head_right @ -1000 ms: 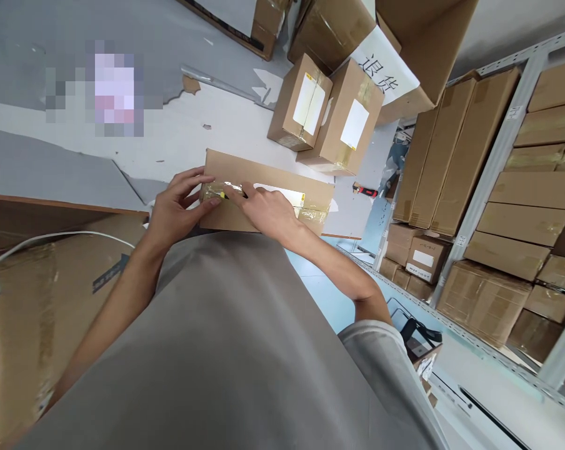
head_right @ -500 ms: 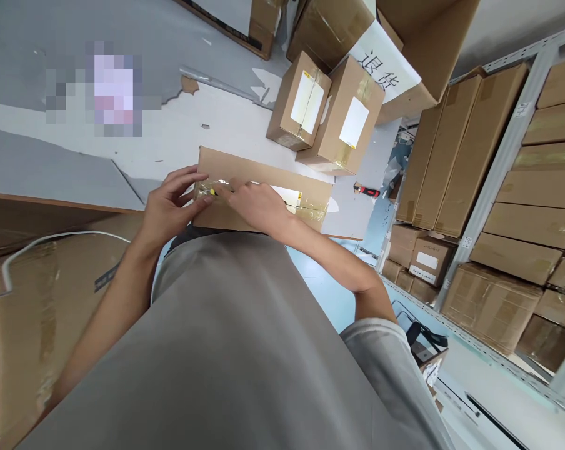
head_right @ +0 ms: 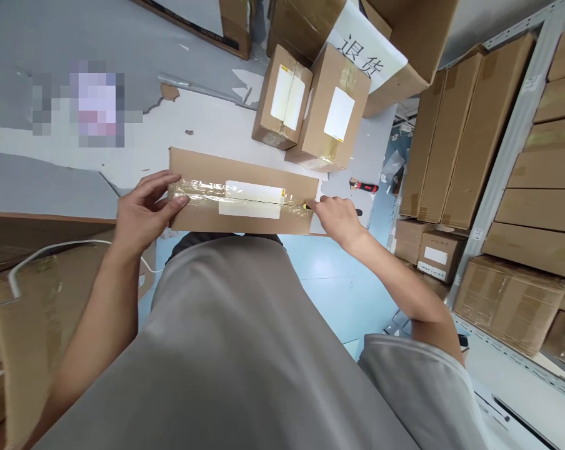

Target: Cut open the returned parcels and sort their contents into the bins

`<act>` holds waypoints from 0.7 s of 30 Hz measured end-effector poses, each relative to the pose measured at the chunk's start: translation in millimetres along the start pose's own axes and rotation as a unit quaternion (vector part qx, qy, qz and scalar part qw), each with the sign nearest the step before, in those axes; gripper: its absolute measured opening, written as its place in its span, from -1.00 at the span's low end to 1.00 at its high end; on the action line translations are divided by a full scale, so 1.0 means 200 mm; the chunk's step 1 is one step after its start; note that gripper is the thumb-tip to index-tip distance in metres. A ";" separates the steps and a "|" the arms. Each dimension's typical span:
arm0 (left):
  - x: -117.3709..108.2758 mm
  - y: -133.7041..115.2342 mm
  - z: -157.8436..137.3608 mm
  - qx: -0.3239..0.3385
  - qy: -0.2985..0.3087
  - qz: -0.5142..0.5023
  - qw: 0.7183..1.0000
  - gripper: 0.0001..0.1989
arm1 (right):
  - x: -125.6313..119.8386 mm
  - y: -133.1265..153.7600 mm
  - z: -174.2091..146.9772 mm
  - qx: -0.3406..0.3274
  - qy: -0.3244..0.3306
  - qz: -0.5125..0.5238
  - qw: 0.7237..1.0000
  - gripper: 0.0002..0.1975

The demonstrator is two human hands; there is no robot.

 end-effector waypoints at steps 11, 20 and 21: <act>-0.01 0.03 0.00 -0.042 -0.072 -0.012 0.996 -0.05 | 0.34 -0.23 -0.12 -0.007 -0.069 0.058 0.996 -0.35; -0.03 0.05 0.04 -0.099 -0.150 -0.026 0.983 -0.10 | 0.83 -0.33 0.10 -0.063 -0.232 0.338 0.910 -0.52; -0.03 0.05 0.04 -0.103 -0.156 -0.033 0.982 -0.11 | 0.90 -0.30 0.13 -0.062 -0.247 0.386 0.887 -0.52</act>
Point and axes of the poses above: each hand's wrist, its own z-axis towards the middle knuckle, its own x-axis out of the palm, y = z × x, the point moved 5 cm from there along z, towards the middle knuckle, and after that the axes turned 13 degrees about -y, right-handed, at the moved point
